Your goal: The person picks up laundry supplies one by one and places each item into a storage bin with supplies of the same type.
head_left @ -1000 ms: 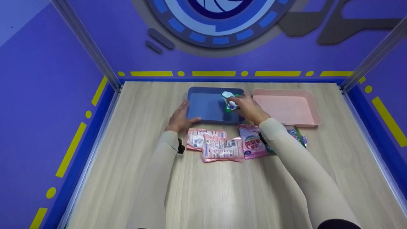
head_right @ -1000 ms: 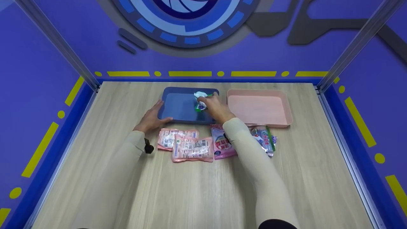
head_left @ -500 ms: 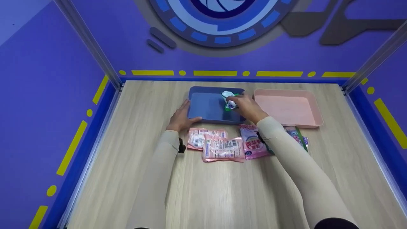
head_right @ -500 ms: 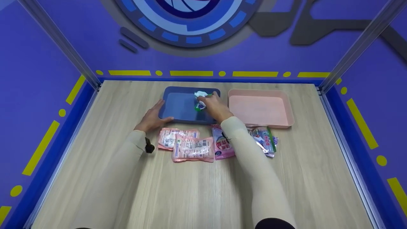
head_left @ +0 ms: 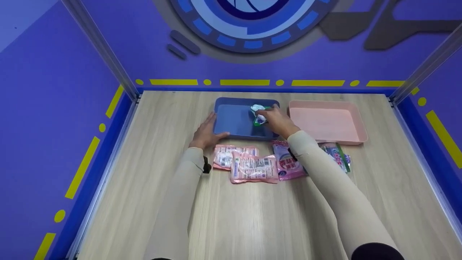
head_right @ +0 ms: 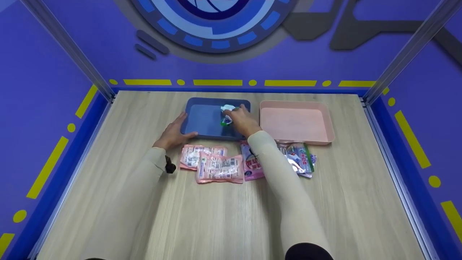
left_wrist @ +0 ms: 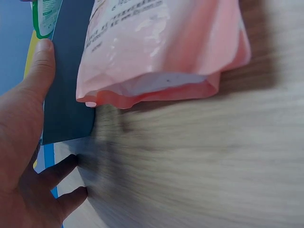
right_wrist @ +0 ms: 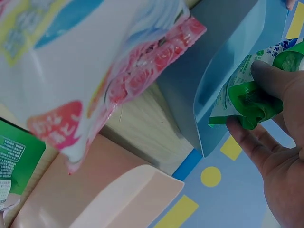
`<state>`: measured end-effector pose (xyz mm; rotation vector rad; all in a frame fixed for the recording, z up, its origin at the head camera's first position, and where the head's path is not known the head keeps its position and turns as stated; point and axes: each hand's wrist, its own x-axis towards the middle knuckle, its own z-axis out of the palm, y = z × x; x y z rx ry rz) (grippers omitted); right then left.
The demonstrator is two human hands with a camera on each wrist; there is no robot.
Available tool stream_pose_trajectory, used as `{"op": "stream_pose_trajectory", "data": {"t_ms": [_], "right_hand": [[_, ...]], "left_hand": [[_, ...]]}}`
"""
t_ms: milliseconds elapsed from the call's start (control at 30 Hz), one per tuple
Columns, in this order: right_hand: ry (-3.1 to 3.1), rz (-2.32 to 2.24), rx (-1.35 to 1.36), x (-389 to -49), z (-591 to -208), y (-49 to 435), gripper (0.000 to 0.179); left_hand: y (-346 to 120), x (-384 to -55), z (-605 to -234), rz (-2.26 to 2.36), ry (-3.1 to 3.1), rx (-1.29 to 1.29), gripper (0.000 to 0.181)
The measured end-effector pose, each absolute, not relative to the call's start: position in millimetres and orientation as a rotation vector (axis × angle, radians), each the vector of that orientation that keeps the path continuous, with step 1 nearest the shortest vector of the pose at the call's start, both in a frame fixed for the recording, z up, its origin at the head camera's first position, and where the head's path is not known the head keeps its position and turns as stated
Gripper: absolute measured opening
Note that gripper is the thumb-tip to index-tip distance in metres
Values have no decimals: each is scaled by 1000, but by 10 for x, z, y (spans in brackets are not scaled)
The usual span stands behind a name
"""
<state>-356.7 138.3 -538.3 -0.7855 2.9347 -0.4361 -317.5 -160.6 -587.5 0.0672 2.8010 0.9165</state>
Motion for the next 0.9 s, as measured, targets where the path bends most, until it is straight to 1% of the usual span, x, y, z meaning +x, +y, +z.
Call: {"op": "stream_pose_trajectory", "data": {"t_ms": [200, 333, 467, 667, 900], "right_hand": [[2896, -439, -686, -3583, -5416, 1362, 57], [2872, -442, -640, -3600, -5423, 1342, 58], [2864, -434, -632, -3619, -5433, 1338, 60], [2886, -408, -715, -3647, -5450, 1322, 58], [2848, -419, -629, -3646, -5477, 1313, 58]], "left_hand": [[-1612, -3161, -5870, 903, 2820, 129, 104], [-1615, -3148, -5856, 914, 2817, 108, 104], [-1616, -3151, -5858, 919, 2818, 112, 105], [-1627, -3152, -5861, 921, 2816, 101, 105], [-1622, -3173, -5876, 922, 2802, 89, 106]]}}
